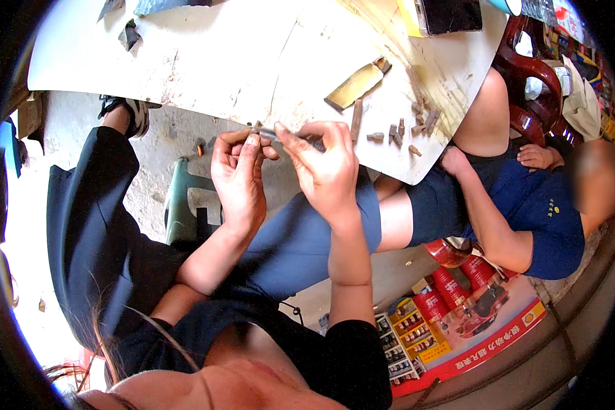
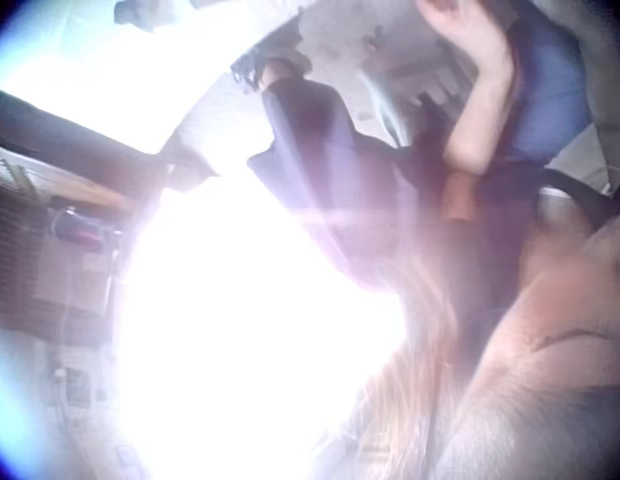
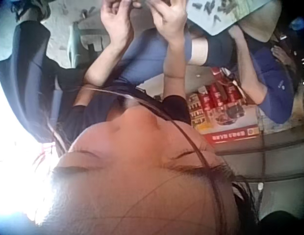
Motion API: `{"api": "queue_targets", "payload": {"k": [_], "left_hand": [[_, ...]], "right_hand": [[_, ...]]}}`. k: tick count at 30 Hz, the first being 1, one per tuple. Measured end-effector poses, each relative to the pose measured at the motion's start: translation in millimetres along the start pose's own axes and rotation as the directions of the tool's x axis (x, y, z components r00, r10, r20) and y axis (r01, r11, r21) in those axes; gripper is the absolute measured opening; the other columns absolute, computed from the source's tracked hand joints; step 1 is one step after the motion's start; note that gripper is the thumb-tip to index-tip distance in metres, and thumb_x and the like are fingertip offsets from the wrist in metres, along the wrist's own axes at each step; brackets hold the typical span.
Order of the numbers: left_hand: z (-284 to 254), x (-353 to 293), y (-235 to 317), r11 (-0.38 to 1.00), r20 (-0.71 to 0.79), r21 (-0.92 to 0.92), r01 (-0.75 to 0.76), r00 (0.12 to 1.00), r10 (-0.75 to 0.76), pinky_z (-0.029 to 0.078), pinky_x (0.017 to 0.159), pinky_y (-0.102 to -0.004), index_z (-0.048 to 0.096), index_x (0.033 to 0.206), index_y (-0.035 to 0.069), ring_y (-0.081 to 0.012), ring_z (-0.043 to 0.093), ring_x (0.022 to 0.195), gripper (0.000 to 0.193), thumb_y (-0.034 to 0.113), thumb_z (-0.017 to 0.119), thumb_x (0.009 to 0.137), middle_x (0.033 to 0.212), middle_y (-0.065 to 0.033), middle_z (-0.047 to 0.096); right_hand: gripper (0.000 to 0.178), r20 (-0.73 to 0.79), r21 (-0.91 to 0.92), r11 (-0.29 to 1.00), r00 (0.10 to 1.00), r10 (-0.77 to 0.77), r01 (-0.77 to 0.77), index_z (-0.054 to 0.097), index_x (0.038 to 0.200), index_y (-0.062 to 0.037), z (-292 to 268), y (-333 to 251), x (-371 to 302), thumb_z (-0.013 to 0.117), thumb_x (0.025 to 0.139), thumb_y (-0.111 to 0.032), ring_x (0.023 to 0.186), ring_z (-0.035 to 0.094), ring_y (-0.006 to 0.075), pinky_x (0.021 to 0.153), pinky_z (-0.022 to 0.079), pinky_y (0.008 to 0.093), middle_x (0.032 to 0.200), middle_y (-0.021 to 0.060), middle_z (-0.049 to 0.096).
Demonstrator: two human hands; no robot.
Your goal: The person whittles a small wooden stick using a knife, scraping off shavings onto a table. They rotate the stick and repeat the scraping action to shape the wood.
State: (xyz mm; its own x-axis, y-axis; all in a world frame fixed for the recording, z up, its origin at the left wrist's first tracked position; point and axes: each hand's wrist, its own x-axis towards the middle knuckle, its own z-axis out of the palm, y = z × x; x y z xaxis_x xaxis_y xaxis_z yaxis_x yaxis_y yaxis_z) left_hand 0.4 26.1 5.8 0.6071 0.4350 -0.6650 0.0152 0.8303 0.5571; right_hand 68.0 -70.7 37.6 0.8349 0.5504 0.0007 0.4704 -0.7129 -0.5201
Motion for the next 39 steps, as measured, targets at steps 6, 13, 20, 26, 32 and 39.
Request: {"api": "queue_targets", "payload": {"k": [6,13,20,26,32,39], "left_hand": [[3,-1,0,0.999,-0.013,0.038,-0.032,0.999,0.032,0.052,0.069,-0.0277,0.049,0.098,-0.001,-0.0145,0.059,0.071,0.009,0.002,0.054,0.090,0.085,-0.0118,0.061],[0,0,-1,0.998,0.001,0.044,-0.040,0.999,0.040,0.051,0.069,-0.0251,0.047,0.098,0.000,-0.0128,0.059,0.072,0.011,0.000,0.054,0.090,0.086,-0.0110,0.061],[1,0,2,0.999,0.014,0.015,-0.048,0.999,0.047,0.051,0.069,-0.0243,0.045,0.099,0.001,-0.0129,0.060,0.073,0.014,-0.002,0.055,0.089,0.087,-0.0111,0.060],[0,2,2,0.996,-0.003,0.020,-0.085,0.996,0.085,0.051,0.069,-0.0266,0.048,0.097,0.002,-0.0139,0.060,0.071,0.010,0.000,0.055,0.090,0.084,-0.0118,0.062],[-2,2,-4,0.994,0.017,0.033,-0.101,0.995,0.101,0.051,0.069,-0.0232,0.046,0.099,0.000,-0.0125,0.061,0.073,0.014,-0.003,0.055,0.089,0.086,-0.0103,0.060],[-3,-1,-6,0.983,0.017,0.116,-0.141,0.990,0.140,0.051,0.071,-0.0231,0.046,0.099,0.001,-0.0126,0.062,0.075,0.016,-0.004,0.055,0.088,0.087,-0.0105,0.060]], "right_hand": [[0.041,-0.041,-0.048,0.998,0.999,0.031,-0.033,0.071,0.105,-0.0215,4,-5,0,0.072,0.068,-0.004,0.077,0.052,0.0224,0.064,0.047,0.0328,0.080,0.0039,0.053],[0.037,0.027,-0.003,0.999,0.999,0.042,-0.042,0.071,0.104,-0.0187,-2,-11,2,0.071,0.070,-0.004,0.077,0.052,0.0227,0.065,0.047,0.0324,0.080,0.0047,0.053],[0.036,0.025,0.048,0.995,0.996,0.081,-0.082,0.071,0.104,-0.0159,-1,-12,6,0.071,0.071,-0.003,0.076,0.050,0.0227,0.066,0.045,0.0327,0.080,0.0058,0.053],[0.037,0.021,0.042,0.997,0.997,0.069,-0.070,0.071,0.104,-0.0154,1,-13,3,0.071,0.070,-0.002,0.076,0.049,0.0225,0.067,0.044,0.0320,0.079,0.0057,0.052],[0.037,-0.038,0.031,0.994,0.994,0.106,-0.105,0.071,0.104,-0.0154,3,-12,3,0.071,0.069,-0.002,0.075,0.049,0.0224,0.067,0.044,0.0319,0.078,0.0052,0.052],[0.037,-0.005,0.040,0.993,0.994,0.110,-0.110,0.071,0.104,-0.0148,1,-12,-2,0.071,0.069,-0.002,0.075,0.049,0.0229,0.067,0.044,0.0324,0.078,0.0049,0.052]]}}
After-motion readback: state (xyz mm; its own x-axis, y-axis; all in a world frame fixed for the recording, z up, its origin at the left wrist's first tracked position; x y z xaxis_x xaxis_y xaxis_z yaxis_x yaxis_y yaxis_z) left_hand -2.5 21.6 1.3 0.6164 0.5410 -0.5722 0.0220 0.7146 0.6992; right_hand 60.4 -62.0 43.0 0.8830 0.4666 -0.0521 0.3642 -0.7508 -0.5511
